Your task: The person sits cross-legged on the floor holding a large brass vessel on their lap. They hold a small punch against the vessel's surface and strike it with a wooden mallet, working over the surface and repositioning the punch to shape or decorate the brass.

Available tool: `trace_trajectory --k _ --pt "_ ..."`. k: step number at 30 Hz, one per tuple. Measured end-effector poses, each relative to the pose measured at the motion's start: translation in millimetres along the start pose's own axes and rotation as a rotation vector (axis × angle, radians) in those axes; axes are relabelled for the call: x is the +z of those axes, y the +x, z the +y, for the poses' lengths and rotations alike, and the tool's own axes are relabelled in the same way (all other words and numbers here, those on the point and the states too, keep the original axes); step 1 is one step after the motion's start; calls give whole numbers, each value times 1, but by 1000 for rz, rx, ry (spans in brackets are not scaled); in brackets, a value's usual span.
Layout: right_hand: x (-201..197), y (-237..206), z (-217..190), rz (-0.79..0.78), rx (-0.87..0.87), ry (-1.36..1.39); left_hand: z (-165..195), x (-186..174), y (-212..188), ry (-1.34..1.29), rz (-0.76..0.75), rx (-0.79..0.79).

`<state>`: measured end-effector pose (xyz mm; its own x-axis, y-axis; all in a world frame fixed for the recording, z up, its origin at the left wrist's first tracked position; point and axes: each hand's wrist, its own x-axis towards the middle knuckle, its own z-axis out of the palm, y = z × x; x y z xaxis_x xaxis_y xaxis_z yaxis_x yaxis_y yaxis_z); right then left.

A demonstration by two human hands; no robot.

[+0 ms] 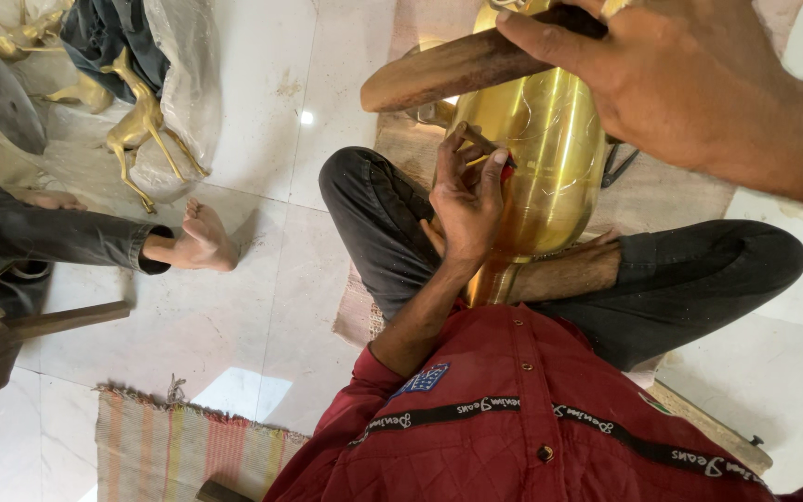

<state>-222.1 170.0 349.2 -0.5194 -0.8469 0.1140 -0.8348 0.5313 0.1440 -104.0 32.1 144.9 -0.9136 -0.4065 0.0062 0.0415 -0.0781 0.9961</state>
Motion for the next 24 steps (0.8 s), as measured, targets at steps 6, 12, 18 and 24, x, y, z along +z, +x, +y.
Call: trace_trajectory --k 6,12,18,24 --pt "2 -9 1 39 20 89 3 -3 0 -28 -29 -2" --pt "-2 -3 1 -114 -56 -132 5 -2 1 -12 -29 20" --pt "-2 0 -2 12 -31 63 7 1 -4 -36 -14 -4" --pt "-7 -9 -2 -50 7 24 10 4 -7 7 16 51"
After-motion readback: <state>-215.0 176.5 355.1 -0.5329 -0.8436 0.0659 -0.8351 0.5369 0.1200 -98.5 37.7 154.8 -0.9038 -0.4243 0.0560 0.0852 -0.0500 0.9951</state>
